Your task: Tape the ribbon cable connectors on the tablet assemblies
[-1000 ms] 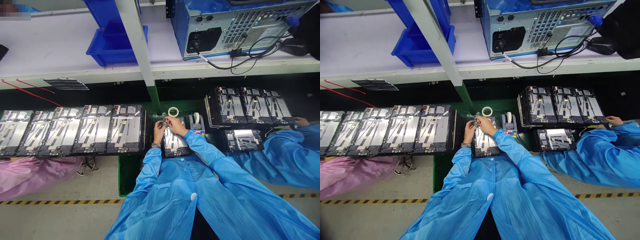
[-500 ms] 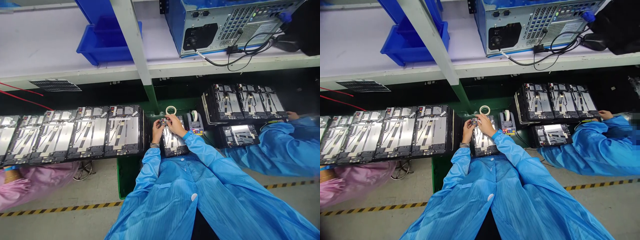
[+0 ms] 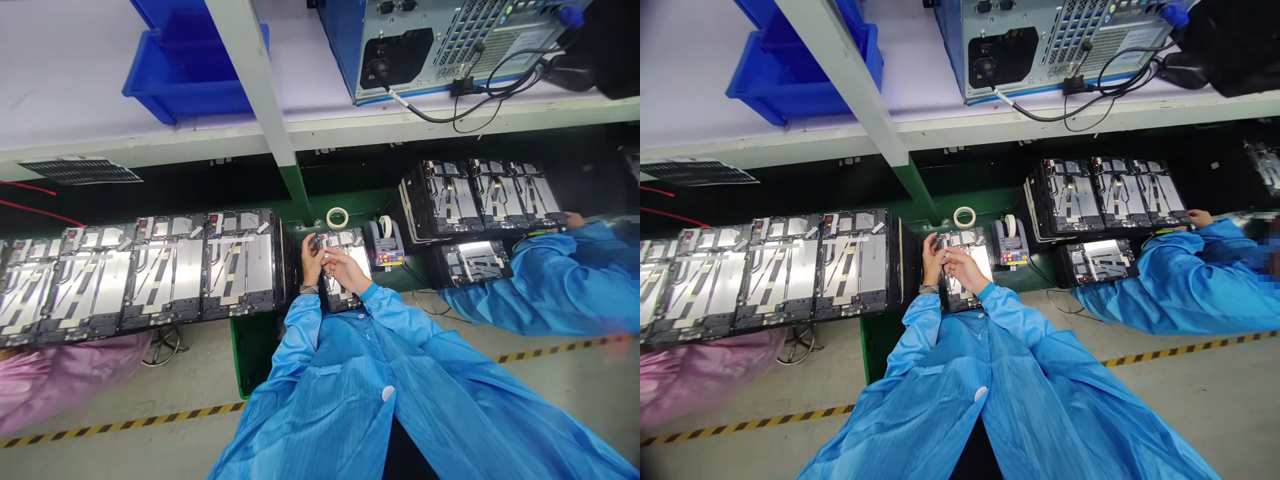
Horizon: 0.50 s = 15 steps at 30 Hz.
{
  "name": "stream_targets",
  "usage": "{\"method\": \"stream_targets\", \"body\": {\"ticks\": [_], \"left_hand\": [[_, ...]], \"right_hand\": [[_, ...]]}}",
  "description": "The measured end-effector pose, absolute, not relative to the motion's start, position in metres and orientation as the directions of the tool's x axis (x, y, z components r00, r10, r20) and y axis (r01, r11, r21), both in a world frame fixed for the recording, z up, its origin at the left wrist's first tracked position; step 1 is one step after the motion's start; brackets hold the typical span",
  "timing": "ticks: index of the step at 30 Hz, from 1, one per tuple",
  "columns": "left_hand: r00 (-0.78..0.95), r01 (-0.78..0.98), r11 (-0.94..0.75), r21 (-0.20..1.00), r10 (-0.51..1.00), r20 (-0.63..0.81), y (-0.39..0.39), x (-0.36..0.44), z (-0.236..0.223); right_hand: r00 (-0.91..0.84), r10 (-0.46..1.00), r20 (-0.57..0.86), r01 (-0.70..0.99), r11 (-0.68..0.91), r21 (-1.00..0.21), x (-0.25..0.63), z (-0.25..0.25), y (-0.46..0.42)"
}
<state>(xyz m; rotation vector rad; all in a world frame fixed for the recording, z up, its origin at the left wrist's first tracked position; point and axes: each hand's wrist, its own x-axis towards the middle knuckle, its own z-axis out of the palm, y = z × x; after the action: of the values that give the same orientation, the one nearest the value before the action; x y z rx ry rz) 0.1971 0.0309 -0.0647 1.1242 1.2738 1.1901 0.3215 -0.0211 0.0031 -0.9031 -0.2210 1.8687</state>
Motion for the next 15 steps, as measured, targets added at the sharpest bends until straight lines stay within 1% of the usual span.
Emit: {"method": "stream_targets", "body": {"ticks": [7,11,15], "left_hand": [[-0.015,-0.003,0.080,0.997,0.997,-0.080,0.033,0.196,-0.068],[-0.007,0.042,0.059,0.997,0.998,-0.058,0.035,0.194,-0.071],[0.005,0.109,0.037,0.993,0.999,-0.038,0.035,0.193,-0.069]], "right_hand": [[-0.229,0.770,-0.596,-0.742,-0.535,-0.405,0.329,0.009,-0.006],[-0.224,0.718,-0.659,-0.764,-0.549,-0.338,0.331,0.013,0.001],[-0.225,0.703,-0.675,-0.782,-0.543,-0.305,0.331,0.016,0.004]]}}
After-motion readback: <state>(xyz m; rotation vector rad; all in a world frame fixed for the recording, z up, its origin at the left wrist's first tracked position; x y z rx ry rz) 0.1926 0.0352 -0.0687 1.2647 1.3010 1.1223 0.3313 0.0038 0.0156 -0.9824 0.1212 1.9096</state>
